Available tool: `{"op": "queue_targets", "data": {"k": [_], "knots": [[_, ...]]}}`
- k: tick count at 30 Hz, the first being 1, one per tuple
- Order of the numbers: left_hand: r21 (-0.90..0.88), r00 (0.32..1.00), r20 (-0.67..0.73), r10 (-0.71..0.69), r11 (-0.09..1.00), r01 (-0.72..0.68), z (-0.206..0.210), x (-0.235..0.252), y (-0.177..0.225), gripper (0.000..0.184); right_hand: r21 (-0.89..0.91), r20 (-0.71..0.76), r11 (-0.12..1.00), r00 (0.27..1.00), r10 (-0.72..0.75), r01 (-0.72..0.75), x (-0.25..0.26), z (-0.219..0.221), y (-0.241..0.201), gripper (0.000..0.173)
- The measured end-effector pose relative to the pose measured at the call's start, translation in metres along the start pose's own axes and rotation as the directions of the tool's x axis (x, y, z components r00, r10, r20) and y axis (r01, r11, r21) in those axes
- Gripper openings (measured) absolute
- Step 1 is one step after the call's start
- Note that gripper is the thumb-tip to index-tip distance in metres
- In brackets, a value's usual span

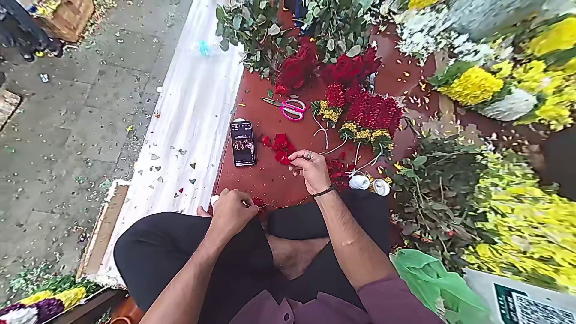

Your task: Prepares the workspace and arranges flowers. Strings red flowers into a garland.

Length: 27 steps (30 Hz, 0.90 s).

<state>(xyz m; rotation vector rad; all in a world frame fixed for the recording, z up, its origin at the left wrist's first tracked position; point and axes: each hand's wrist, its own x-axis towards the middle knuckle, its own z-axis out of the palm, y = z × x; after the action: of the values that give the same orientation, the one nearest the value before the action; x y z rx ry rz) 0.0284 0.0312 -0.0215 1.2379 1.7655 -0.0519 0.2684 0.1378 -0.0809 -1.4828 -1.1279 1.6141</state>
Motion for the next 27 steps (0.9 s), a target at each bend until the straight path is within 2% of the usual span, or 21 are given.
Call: {"op": "queue_targets", "data": {"k": [5,9,15,22,24,27], "knots": [[0.0,1.0,-0.013,-0.014,1.0,0.014,0.001,0.002,-0.002,0.023,-0.015,0.057,1.0,0.998,-0.009,0.01,0.003,0.001,0.009,0.022],[0.003,1.0,-0.008,-0.018,1.0,0.018,0.0,0.003,-0.001,0.022,-0.09,0.117,0.988,0.986,-0.117,0.128,0.003,0.002,0.006,0.035],[-0.003,0.999,-0.019,-0.026,1.0,0.025,0.0,0.003,-0.001,0.021,-0.176,0.083,0.96,0.975,-0.205,0.217,-0.002,0.008,-0.001,0.014],[-0.038,0.999,-0.03,-0.04,0.999,0.039,-0.002,0.004,-0.005,0.022,-0.046,0.079,0.968,0.967,-0.242,0.246,-0.029,0.024,-0.01,0.008],[-0.046,0.999,-0.036,-0.035,0.998,0.034,-0.003,0.004,-0.004,0.022,-0.011,0.04,0.971,0.97,-0.239,0.239,-0.041,0.028,-0.01,0.016],[-0.083,0.999,-0.034,-0.034,0.996,0.031,-0.003,0.004,-0.003,0.022,0.089,0.052,0.977,0.979,-0.198,0.193,-0.056,0.032,-0.016,0.041]]}}
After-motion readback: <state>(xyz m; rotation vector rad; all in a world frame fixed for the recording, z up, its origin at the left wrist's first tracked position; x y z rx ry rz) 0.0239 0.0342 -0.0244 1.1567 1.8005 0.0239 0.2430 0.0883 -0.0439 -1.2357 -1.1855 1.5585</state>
